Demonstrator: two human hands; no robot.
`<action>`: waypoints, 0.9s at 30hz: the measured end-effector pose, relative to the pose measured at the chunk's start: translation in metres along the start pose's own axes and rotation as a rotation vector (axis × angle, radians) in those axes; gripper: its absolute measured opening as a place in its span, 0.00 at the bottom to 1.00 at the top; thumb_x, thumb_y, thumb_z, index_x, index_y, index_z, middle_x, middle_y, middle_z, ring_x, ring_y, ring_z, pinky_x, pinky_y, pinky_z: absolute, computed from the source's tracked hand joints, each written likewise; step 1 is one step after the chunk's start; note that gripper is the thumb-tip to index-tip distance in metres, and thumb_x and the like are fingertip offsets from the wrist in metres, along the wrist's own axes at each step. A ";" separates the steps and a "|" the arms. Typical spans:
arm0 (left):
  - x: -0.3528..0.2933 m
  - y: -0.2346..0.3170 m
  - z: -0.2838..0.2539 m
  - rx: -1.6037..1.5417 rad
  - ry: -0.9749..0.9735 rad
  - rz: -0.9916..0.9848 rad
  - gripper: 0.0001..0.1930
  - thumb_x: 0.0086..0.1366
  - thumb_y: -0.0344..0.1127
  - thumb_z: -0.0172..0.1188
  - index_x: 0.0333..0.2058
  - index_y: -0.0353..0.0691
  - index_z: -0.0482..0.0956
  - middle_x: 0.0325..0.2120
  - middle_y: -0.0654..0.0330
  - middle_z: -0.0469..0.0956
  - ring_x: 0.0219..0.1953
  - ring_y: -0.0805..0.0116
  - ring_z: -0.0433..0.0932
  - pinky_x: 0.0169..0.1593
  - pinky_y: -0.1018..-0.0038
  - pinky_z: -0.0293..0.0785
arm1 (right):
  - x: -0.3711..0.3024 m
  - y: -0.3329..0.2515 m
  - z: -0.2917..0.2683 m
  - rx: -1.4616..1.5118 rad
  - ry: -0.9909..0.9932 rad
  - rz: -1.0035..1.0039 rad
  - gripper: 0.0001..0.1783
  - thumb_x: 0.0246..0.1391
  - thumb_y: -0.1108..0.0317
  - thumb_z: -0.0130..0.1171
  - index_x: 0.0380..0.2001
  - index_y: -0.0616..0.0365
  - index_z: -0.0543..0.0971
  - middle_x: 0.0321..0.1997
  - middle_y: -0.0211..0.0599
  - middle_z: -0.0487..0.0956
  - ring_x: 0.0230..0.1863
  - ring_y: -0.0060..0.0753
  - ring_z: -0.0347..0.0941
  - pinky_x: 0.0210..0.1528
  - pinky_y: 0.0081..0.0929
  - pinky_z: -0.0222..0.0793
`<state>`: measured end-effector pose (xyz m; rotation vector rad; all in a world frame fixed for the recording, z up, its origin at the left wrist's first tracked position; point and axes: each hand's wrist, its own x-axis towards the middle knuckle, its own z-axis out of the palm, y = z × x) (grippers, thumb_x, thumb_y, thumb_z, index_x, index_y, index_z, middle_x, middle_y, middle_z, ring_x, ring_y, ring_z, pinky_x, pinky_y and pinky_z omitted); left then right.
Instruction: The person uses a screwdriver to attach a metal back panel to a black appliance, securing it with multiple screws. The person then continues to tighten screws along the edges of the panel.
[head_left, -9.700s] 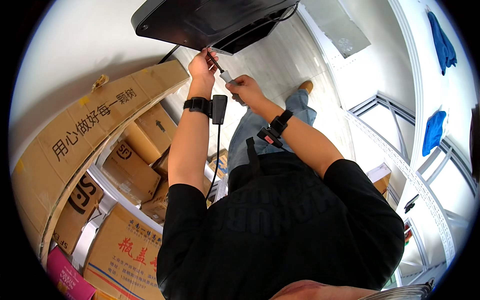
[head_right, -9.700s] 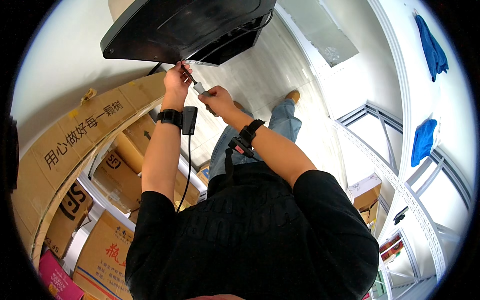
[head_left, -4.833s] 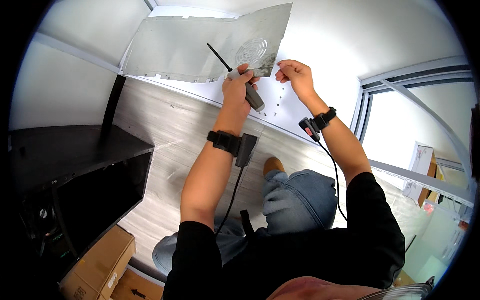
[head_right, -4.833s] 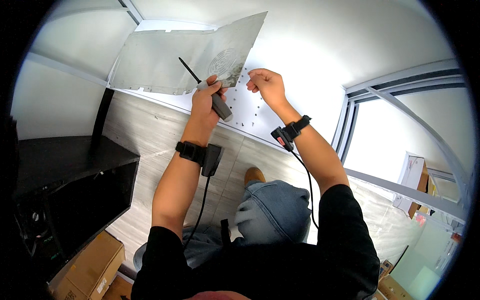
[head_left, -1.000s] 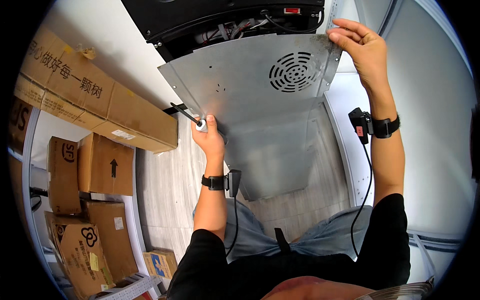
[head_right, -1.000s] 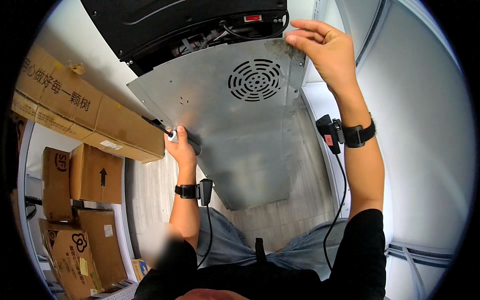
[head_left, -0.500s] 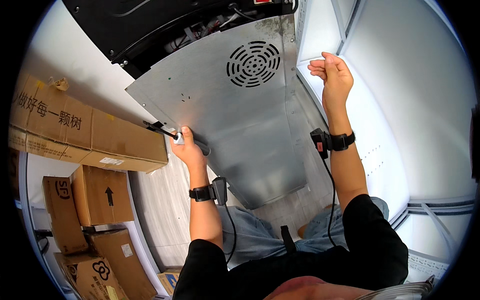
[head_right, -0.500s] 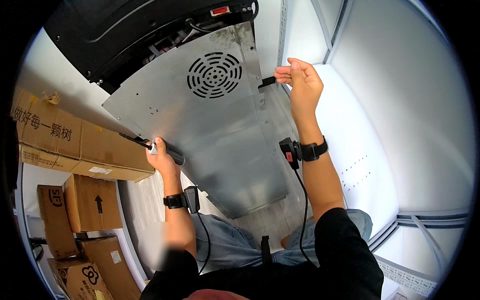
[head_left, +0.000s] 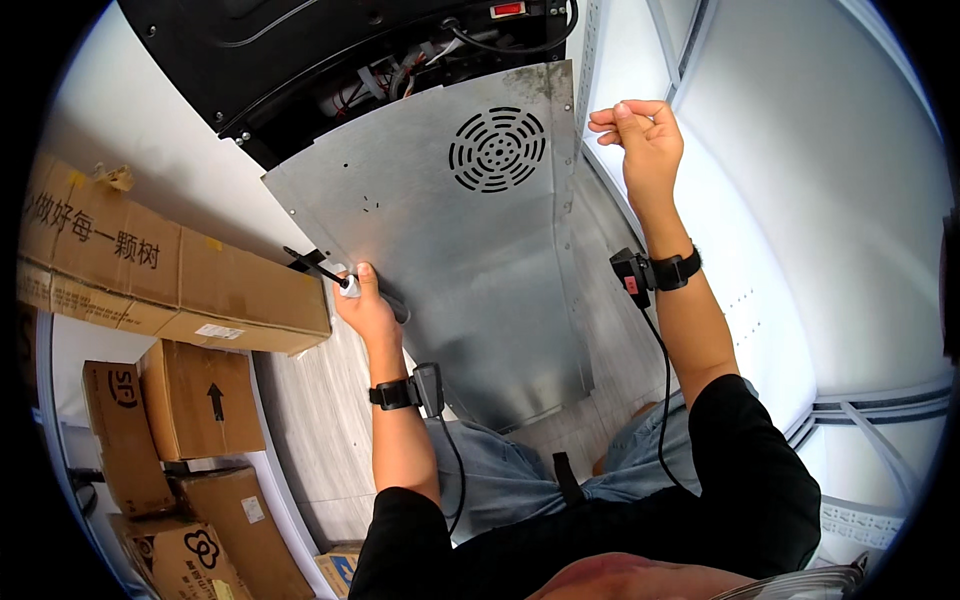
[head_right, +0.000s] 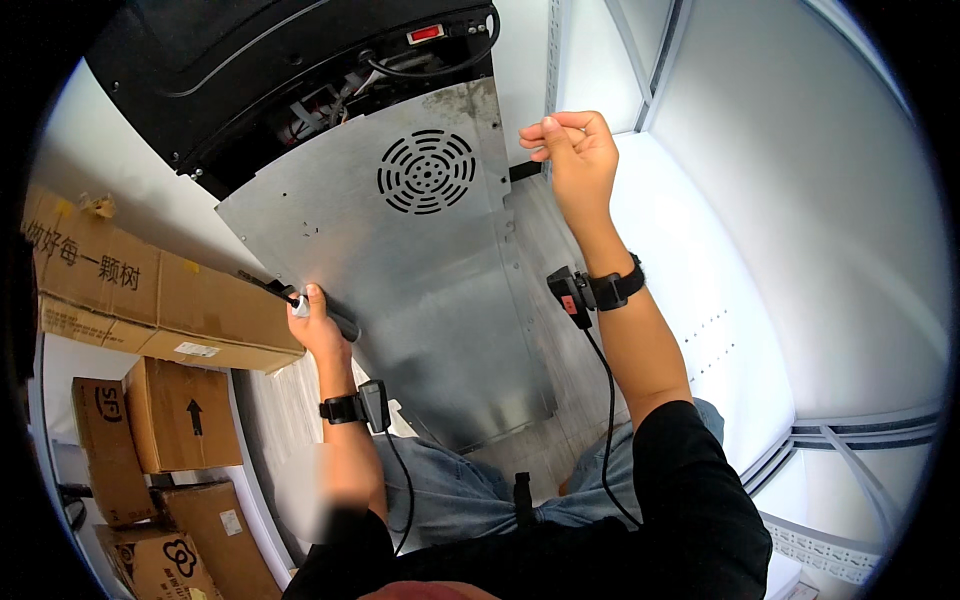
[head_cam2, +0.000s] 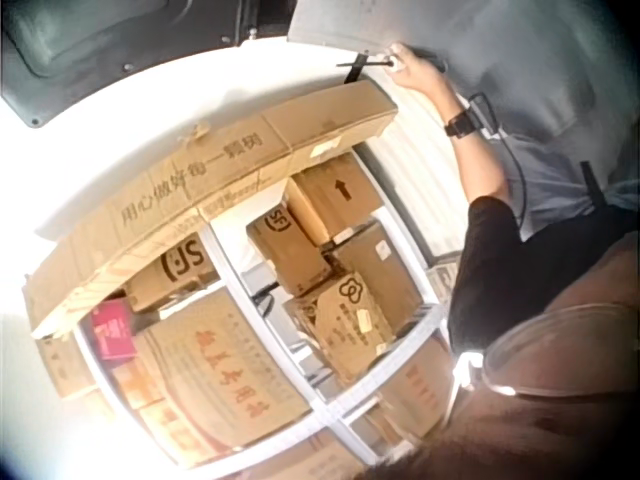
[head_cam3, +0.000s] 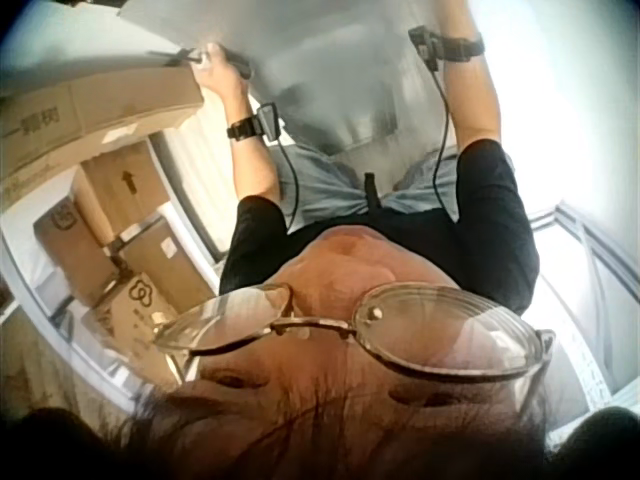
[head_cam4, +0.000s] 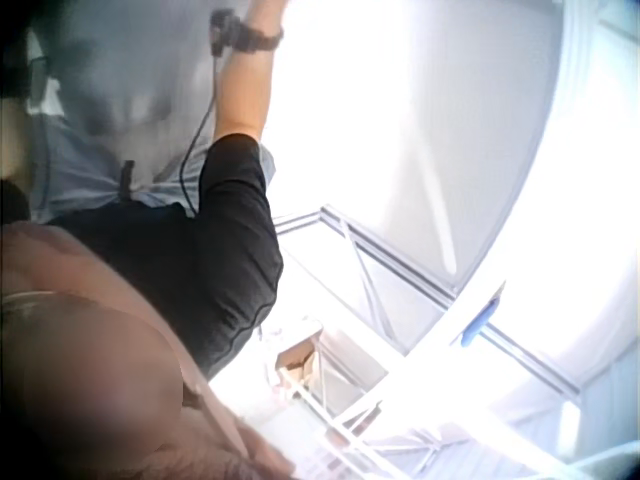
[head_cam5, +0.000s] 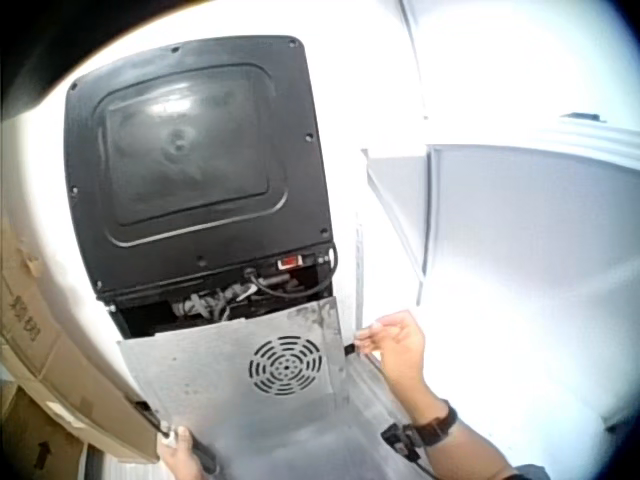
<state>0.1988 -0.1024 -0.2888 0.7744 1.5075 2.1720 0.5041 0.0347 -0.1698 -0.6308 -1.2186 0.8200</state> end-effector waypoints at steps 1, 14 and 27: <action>0.001 0.000 0.002 -0.013 -0.003 0.008 0.12 0.60 0.35 0.62 0.36 0.36 0.69 0.28 0.68 0.71 0.30 0.79 0.67 0.36 0.80 0.64 | 0.000 0.002 0.004 -0.008 0.003 -0.017 0.06 0.58 0.72 0.52 0.35 0.64 0.68 0.31 0.45 0.80 0.31 0.29 0.77 0.32 0.20 0.71; 0.005 0.017 0.032 -0.034 0.050 0.071 0.10 0.60 0.36 0.62 0.32 0.40 0.69 0.27 0.70 0.70 0.30 0.79 0.67 0.36 0.79 0.64 | 0.006 0.005 0.037 -0.080 0.105 -0.120 0.11 0.49 0.80 0.59 0.38 0.68 0.71 0.38 0.45 0.79 0.39 0.25 0.76 0.41 0.18 0.73; 0.024 0.020 0.037 -0.051 0.075 0.097 0.09 0.59 0.33 0.63 0.30 0.39 0.71 0.26 0.70 0.71 0.28 0.80 0.66 0.33 0.80 0.63 | -0.001 0.002 0.042 -0.131 0.078 -0.141 0.12 0.53 0.78 0.55 0.42 0.69 0.72 0.44 0.46 0.78 0.45 0.26 0.75 0.46 0.18 0.71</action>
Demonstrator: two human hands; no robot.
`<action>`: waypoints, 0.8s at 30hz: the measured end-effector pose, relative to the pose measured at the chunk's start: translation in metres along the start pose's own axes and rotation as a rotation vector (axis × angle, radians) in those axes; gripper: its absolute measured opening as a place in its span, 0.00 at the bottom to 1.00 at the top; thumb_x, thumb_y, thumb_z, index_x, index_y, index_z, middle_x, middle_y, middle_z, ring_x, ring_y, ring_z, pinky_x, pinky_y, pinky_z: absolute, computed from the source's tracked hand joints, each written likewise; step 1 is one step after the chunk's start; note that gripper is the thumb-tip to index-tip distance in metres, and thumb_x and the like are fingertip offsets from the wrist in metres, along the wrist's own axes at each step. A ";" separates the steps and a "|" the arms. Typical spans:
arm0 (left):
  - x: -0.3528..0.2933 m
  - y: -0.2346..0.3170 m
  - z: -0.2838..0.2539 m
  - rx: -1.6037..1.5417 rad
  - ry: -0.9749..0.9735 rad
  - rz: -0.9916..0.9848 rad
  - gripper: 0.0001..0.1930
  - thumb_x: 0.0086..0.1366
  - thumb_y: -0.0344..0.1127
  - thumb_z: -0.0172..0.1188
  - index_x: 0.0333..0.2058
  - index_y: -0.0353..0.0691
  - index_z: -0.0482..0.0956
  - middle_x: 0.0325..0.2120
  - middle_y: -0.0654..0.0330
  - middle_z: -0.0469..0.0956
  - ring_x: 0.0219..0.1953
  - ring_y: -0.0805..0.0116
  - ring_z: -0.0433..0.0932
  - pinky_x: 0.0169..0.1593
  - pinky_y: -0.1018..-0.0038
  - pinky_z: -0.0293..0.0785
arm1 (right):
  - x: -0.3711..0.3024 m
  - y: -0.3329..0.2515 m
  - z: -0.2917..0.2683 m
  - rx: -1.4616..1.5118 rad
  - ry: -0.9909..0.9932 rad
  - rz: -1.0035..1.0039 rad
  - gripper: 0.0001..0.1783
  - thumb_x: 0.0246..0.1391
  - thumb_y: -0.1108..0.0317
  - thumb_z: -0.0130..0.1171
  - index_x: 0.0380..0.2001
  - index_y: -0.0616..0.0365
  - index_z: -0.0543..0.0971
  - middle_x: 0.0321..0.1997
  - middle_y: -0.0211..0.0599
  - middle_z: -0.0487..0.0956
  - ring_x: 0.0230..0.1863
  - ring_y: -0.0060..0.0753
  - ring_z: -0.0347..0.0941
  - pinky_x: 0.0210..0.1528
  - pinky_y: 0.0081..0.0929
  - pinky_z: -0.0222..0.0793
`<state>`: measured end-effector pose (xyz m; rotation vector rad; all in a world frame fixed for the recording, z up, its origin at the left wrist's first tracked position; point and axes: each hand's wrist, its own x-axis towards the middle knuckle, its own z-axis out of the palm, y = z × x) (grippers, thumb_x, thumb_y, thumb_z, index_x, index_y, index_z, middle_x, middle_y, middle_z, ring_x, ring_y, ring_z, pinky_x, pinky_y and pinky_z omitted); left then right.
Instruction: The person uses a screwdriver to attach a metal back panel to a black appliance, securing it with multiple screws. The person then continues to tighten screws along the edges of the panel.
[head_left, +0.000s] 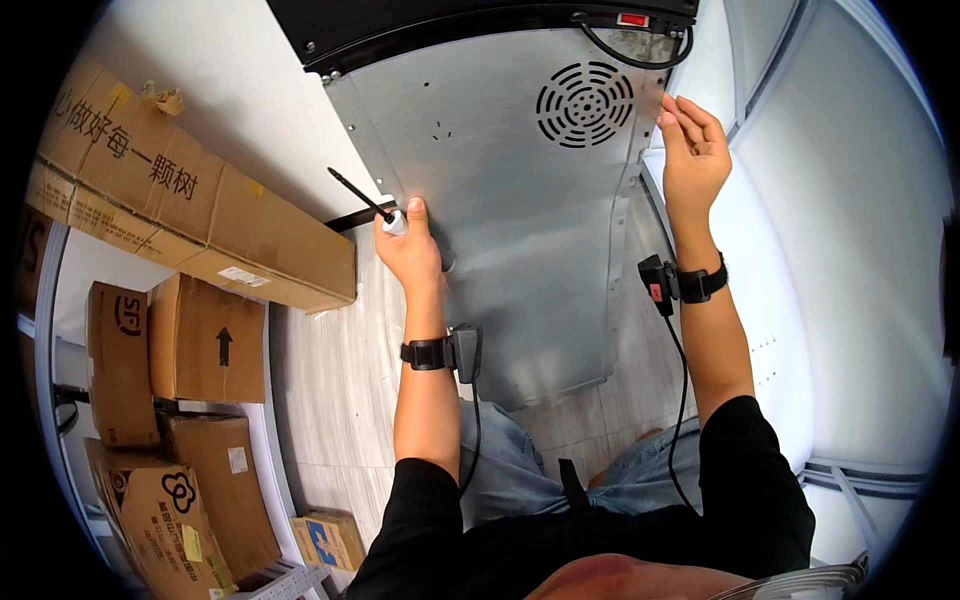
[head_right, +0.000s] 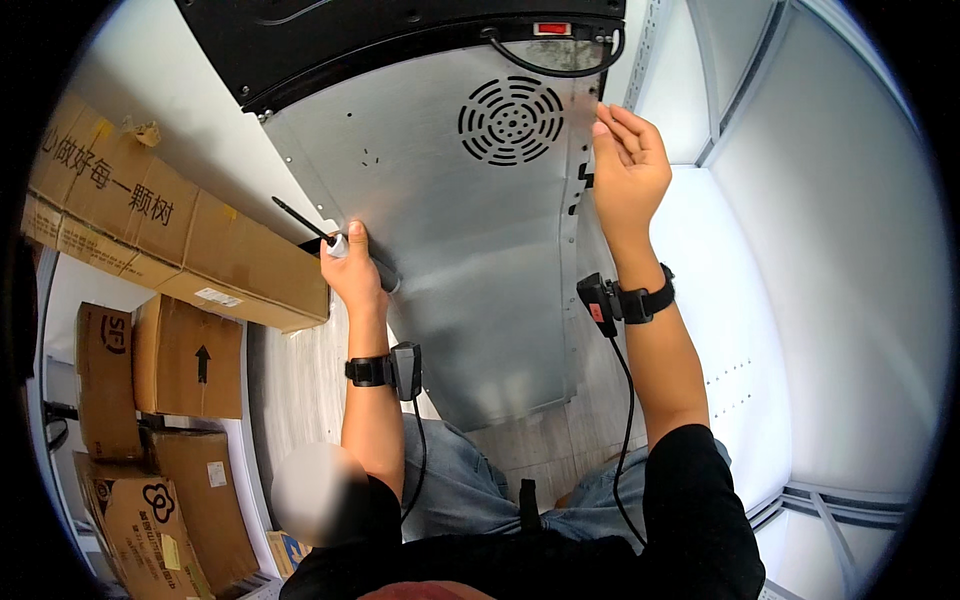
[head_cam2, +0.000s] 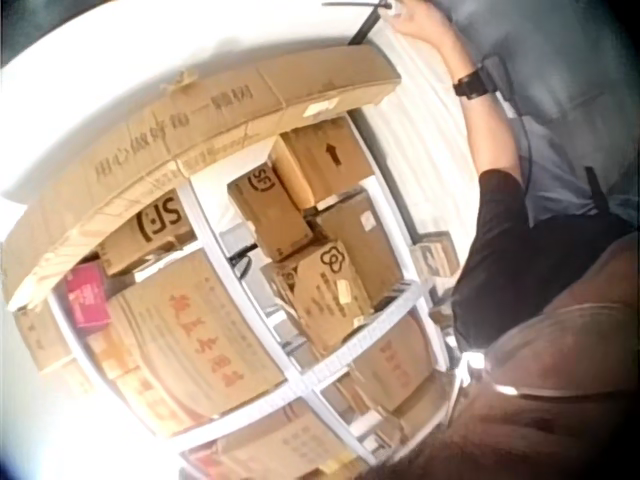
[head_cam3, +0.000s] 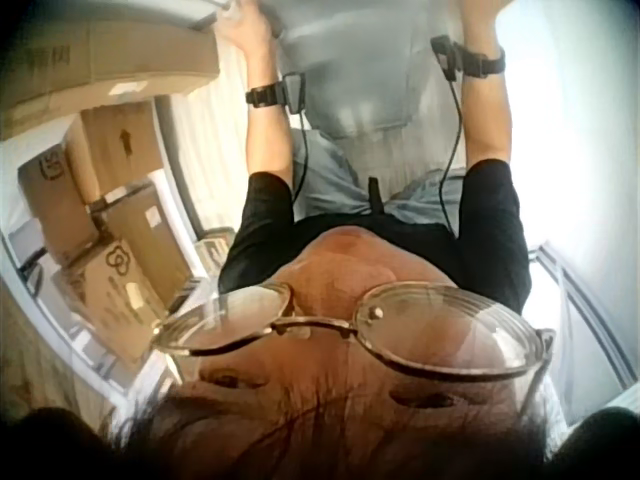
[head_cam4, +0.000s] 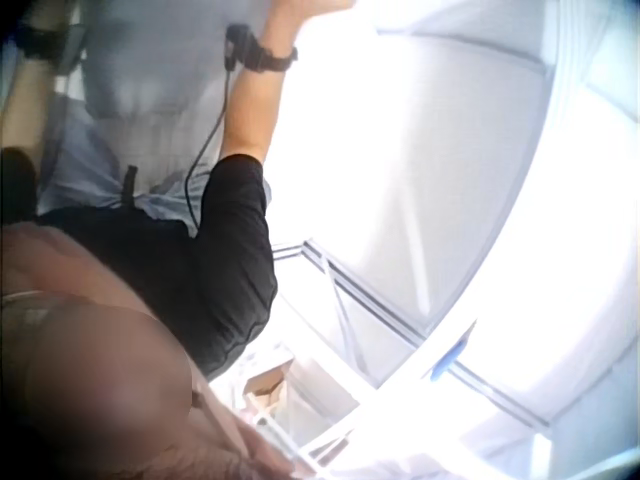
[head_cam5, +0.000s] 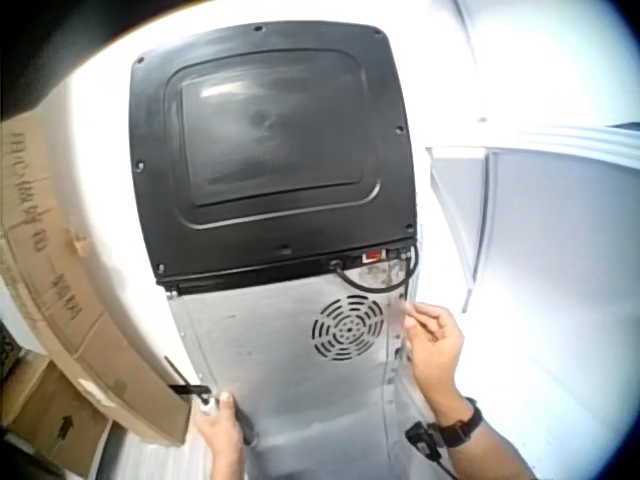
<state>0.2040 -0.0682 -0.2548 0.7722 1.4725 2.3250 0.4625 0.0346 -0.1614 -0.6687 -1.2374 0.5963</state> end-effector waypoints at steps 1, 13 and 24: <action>0.001 0.001 0.002 -0.016 0.004 -0.004 0.08 0.59 0.33 0.63 0.30 0.39 0.71 0.25 0.70 0.71 0.27 0.80 0.66 0.33 0.80 0.63 | 0.001 0.000 0.001 0.002 -0.003 -0.005 0.12 0.53 0.78 0.55 0.42 0.68 0.72 0.44 0.46 0.78 0.45 0.26 0.75 0.46 0.18 0.71; 0.008 -0.021 0.003 0.010 0.026 0.061 0.12 0.59 0.33 0.62 0.36 0.37 0.69 0.30 0.65 0.73 0.32 0.76 0.69 0.38 0.78 0.67 | 0.013 0.007 -0.018 0.065 -0.060 -0.052 0.07 0.57 0.76 0.51 0.39 0.67 0.71 0.37 0.45 0.80 0.39 0.28 0.77 0.40 0.20 0.72; 0.001 -0.015 0.010 0.050 0.076 0.062 0.12 0.61 0.33 0.60 0.37 0.35 0.68 0.31 0.61 0.74 0.32 0.74 0.72 0.38 0.77 0.71 | 0.015 0.012 -0.020 0.117 -0.072 -0.008 0.05 0.55 0.75 0.55 0.34 0.66 0.72 0.35 0.42 0.80 0.40 0.26 0.76 0.40 0.19 0.71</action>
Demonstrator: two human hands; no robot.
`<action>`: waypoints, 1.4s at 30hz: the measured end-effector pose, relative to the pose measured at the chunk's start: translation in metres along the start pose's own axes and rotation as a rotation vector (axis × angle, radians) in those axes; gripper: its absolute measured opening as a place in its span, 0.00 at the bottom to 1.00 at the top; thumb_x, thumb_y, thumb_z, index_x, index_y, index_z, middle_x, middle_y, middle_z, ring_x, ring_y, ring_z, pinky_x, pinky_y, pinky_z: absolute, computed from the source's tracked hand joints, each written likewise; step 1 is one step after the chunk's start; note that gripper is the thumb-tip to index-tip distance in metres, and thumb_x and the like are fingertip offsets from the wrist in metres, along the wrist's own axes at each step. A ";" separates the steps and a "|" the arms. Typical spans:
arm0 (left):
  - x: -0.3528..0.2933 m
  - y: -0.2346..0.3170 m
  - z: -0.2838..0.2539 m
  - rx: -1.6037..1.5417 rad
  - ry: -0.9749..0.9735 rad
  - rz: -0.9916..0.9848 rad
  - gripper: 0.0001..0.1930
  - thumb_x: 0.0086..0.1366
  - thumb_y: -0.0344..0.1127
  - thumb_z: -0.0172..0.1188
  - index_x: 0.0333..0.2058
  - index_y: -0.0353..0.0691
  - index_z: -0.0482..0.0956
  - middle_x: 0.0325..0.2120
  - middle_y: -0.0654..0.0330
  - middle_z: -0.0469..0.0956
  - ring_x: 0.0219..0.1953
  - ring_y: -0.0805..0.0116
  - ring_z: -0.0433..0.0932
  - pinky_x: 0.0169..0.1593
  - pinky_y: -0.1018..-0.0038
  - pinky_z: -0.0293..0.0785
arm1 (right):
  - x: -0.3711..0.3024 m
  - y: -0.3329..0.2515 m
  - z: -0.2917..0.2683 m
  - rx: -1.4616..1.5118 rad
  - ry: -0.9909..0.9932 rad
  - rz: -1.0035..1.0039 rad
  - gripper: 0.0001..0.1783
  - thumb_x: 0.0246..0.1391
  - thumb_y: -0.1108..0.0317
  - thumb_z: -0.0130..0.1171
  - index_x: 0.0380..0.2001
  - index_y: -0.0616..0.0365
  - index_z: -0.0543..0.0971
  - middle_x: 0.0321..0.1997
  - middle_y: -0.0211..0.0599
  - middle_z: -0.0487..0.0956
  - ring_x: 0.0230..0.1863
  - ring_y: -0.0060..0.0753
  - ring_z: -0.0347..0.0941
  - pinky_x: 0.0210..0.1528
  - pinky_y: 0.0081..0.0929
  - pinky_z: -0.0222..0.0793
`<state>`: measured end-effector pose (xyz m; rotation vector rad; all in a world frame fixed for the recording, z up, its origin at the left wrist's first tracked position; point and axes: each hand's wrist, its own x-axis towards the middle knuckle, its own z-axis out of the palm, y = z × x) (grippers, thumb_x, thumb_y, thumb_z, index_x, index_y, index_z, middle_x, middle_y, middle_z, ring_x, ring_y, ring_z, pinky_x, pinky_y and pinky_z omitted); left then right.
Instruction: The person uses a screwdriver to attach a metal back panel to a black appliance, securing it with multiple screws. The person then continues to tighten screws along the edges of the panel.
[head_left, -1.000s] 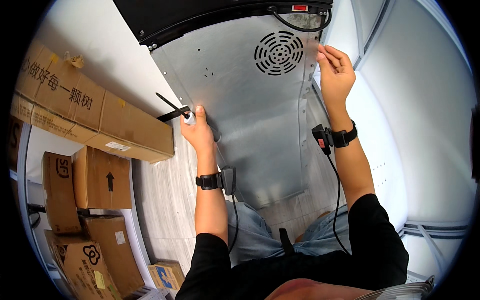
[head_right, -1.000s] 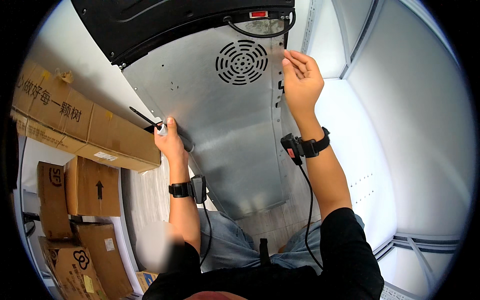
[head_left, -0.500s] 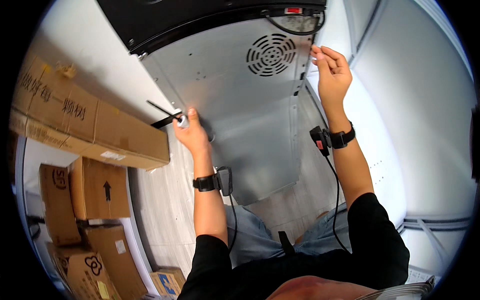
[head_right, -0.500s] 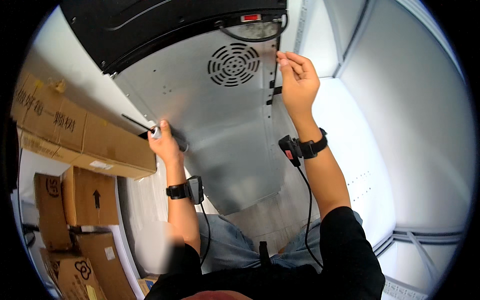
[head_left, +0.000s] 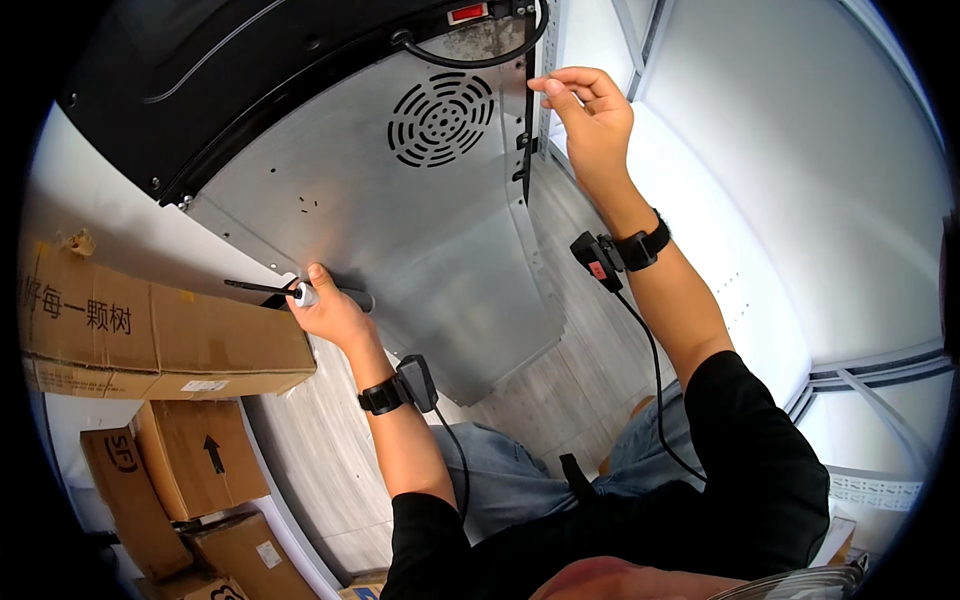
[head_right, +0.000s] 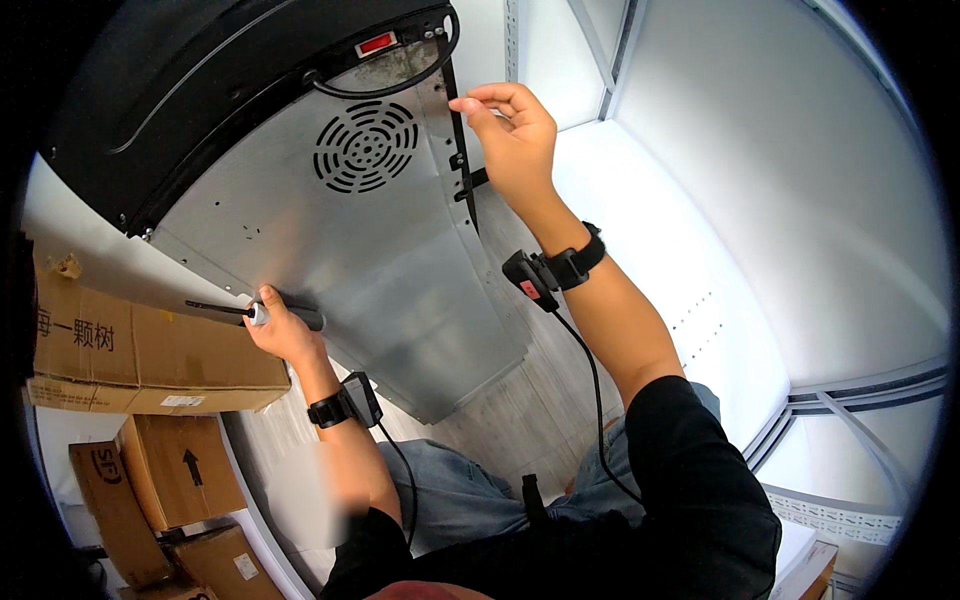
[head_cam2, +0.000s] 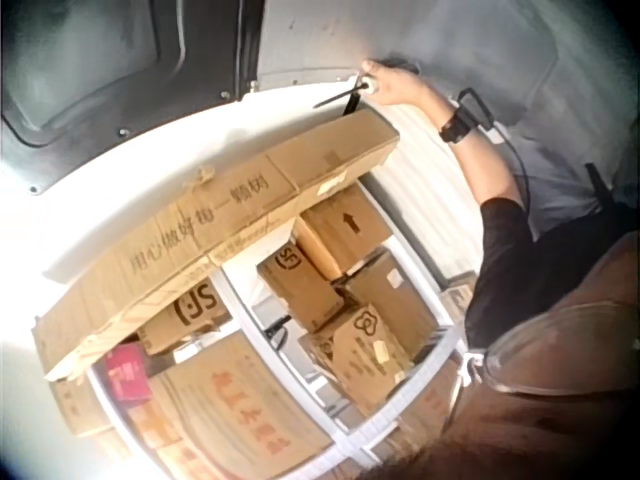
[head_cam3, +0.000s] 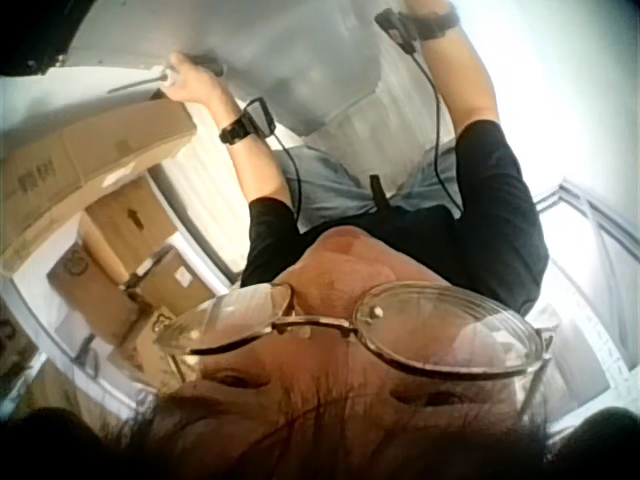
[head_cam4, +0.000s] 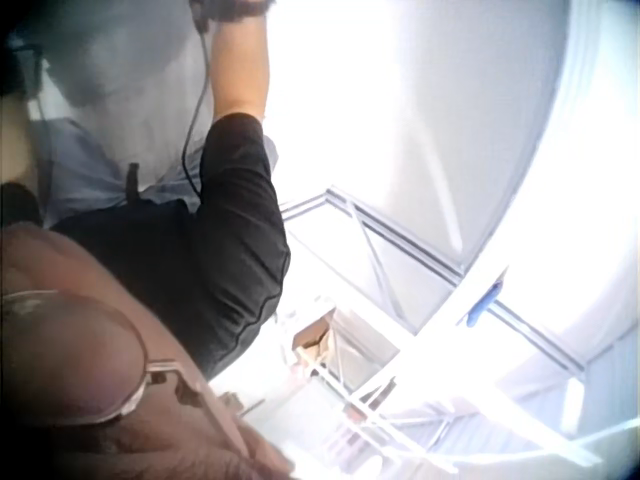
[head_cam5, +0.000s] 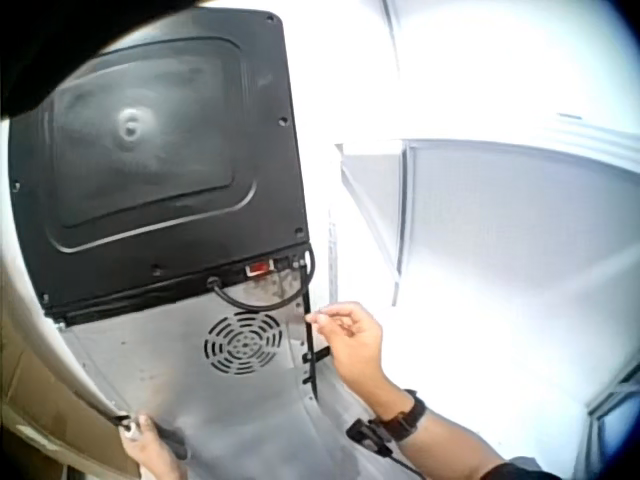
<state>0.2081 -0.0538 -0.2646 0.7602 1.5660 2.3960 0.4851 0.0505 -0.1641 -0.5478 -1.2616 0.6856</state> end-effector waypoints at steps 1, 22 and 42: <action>0.000 0.001 0.002 0.010 0.007 0.014 0.12 0.61 0.33 0.60 0.37 0.36 0.67 0.31 0.61 0.74 0.32 0.74 0.72 0.38 0.77 0.71 | 0.002 0.003 0.001 0.009 0.016 -0.006 0.06 0.54 0.75 0.56 0.34 0.66 0.73 0.36 0.41 0.79 0.41 0.26 0.76 0.41 0.19 0.71; 0.000 -0.003 0.005 0.029 0.041 0.093 0.12 0.60 0.36 0.62 0.32 0.34 0.71 0.29 0.63 0.74 0.31 0.74 0.71 0.36 0.75 0.69 | 0.004 0.004 0.011 -0.003 0.064 -0.045 0.06 0.50 0.74 0.61 0.33 0.64 0.79 0.32 0.32 0.79 0.33 0.18 0.72 0.34 0.15 0.67; 0.000 -0.004 0.005 -0.005 0.039 0.128 0.13 0.60 0.37 0.62 0.33 0.33 0.71 0.29 0.62 0.75 0.31 0.73 0.72 0.37 0.75 0.70 | 0.013 0.002 0.019 0.114 0.081 0.102 0.07 0.47 0.75 0.63 0.32 0.65 0.81 0.32 0.32 0.80 0.35 0.20 0.71 0.40 0.19 0.67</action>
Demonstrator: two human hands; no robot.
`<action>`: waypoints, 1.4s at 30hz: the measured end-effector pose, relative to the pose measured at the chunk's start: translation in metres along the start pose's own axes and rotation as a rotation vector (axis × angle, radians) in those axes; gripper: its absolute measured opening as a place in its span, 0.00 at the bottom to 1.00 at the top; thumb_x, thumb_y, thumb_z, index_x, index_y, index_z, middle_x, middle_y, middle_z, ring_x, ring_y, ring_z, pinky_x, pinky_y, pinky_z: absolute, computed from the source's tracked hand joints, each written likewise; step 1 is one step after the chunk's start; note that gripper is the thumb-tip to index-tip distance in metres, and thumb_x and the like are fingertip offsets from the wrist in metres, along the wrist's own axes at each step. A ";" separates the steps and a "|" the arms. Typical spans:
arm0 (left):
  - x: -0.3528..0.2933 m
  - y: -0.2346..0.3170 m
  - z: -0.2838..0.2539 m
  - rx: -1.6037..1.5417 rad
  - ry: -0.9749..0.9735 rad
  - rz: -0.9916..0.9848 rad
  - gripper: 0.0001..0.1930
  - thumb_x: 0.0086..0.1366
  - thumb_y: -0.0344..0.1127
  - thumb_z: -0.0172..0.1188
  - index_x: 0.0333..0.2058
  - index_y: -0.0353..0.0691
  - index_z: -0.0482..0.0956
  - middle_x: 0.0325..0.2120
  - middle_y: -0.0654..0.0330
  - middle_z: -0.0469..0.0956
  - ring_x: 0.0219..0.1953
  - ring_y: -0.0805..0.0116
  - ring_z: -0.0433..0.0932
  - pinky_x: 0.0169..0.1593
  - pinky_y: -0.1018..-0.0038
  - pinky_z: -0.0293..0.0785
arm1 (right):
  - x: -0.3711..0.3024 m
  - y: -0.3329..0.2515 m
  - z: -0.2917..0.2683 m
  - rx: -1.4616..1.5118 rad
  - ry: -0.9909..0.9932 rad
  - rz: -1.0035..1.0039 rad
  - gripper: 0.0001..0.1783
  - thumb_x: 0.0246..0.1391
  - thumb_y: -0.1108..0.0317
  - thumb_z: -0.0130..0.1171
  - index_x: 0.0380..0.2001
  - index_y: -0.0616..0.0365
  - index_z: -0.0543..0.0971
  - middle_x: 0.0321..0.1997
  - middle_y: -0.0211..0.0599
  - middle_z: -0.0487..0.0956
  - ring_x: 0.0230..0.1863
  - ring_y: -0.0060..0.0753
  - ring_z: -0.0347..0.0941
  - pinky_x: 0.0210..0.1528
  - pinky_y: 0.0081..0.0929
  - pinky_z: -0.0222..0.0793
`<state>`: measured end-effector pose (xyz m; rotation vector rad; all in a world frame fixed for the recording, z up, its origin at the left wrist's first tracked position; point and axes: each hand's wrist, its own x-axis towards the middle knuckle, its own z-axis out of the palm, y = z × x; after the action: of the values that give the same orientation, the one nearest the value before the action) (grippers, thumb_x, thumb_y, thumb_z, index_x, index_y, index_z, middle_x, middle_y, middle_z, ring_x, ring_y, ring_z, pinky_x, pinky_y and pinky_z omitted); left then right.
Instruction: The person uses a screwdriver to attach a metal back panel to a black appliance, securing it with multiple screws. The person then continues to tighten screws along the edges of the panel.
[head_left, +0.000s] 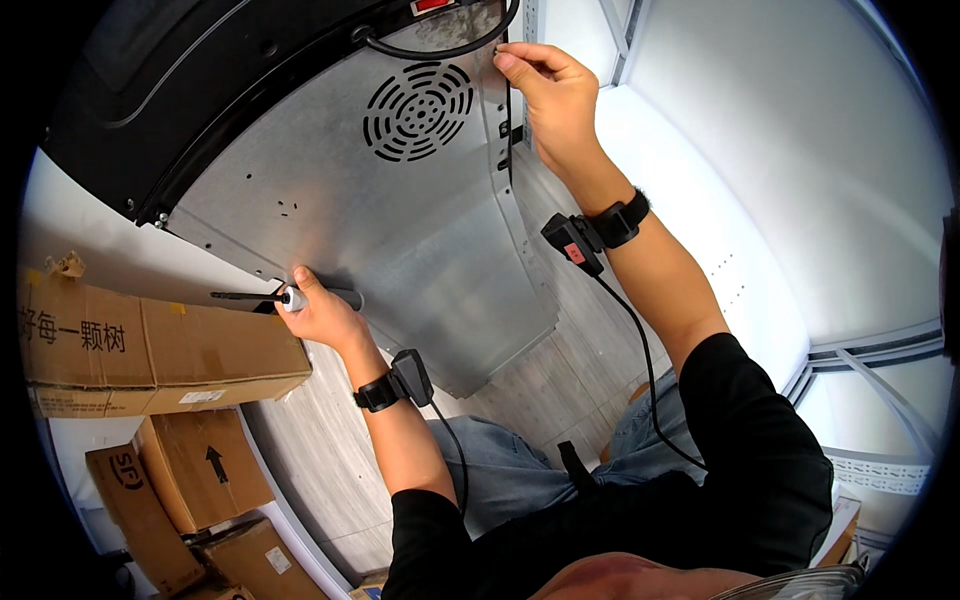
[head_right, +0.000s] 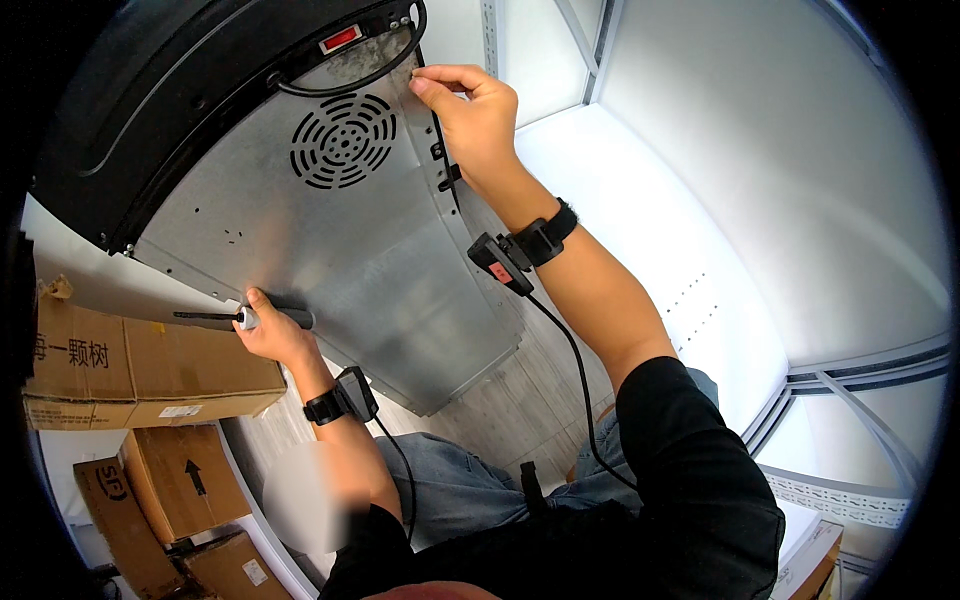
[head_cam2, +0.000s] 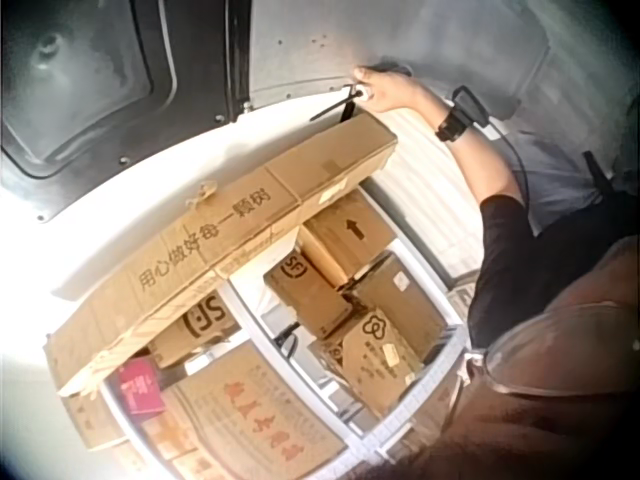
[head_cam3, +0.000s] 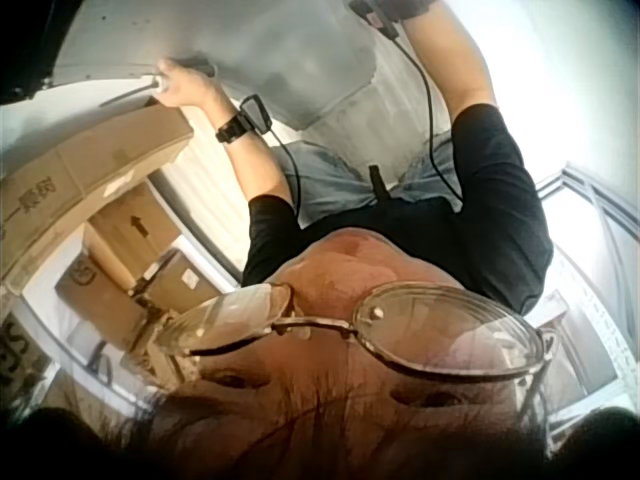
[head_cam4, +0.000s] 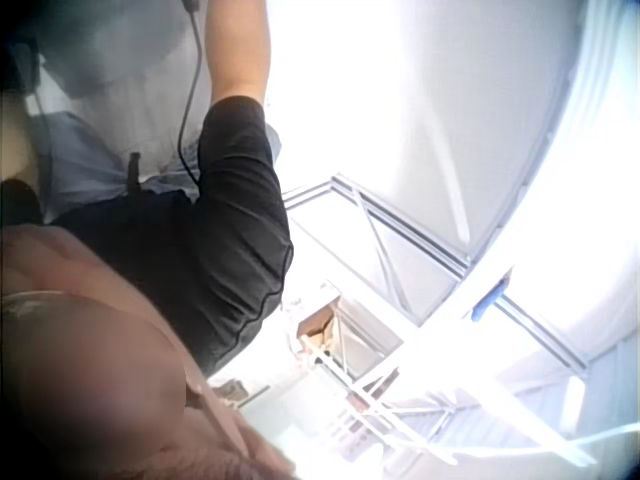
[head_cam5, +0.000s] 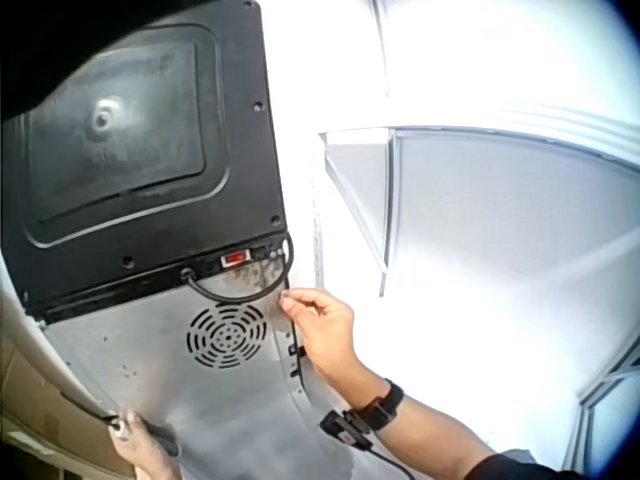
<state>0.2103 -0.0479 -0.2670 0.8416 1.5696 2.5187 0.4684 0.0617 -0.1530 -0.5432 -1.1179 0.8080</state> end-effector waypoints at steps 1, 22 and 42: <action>0.001 -0.001 0.000 0.001 0.002 0.005 0.13 0.60 0.37 0.62 0.33 0.33 0.71 0.29 0.62 0.75 0.31 0.73 0.72 0.37 0.74 0.70 | 0.001 0.001 0.000 0.004 0.000 -0.003 0.07 0.47 0.75 0.63 0.32 0.65 0.81 0.32 0.33 0.80 0.35 0.20 0.71 0.40 0.19 0.67; 0.000 0.001 0.000 0.046 0.003 -0.025 0.10 0.60 0.33 0.60 0.34 0.33 0.70 0.30 0.60 0.75 0.31 0.71 0.72 0.37 0.74 0.72 | 0.012 -0.005 -0.003 -0.035 -0.062 0.104 0.13 0.45 0.76 0.65 0.36 0.68 0.77 0.26 0.29 0.76 0.28 0.16 0.69 0.31 0.15 0.65; -0.003 -0.005 -0.001 0.109 -0.032 -0.010 0.14 0.62 0.38 0.60 0.37 0.35 0.68 0.31 0.60 0.74 0.33 0.73 0.71 0.37 0.77 0.69 | 0.013 0.001 -0.001 -0.014 -0.069 0.104 0.11 0.47 0.73 0.64 0.34 0.65 0.75 0.29 0.30 0.76 0.30 0.17 0.70 0.33 0.15 0.66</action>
<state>0.2113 -0.0475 -0.2730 0.8790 1.7093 2.4189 0.4717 0.0724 -0.1463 -0.5924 -1.1665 0.9152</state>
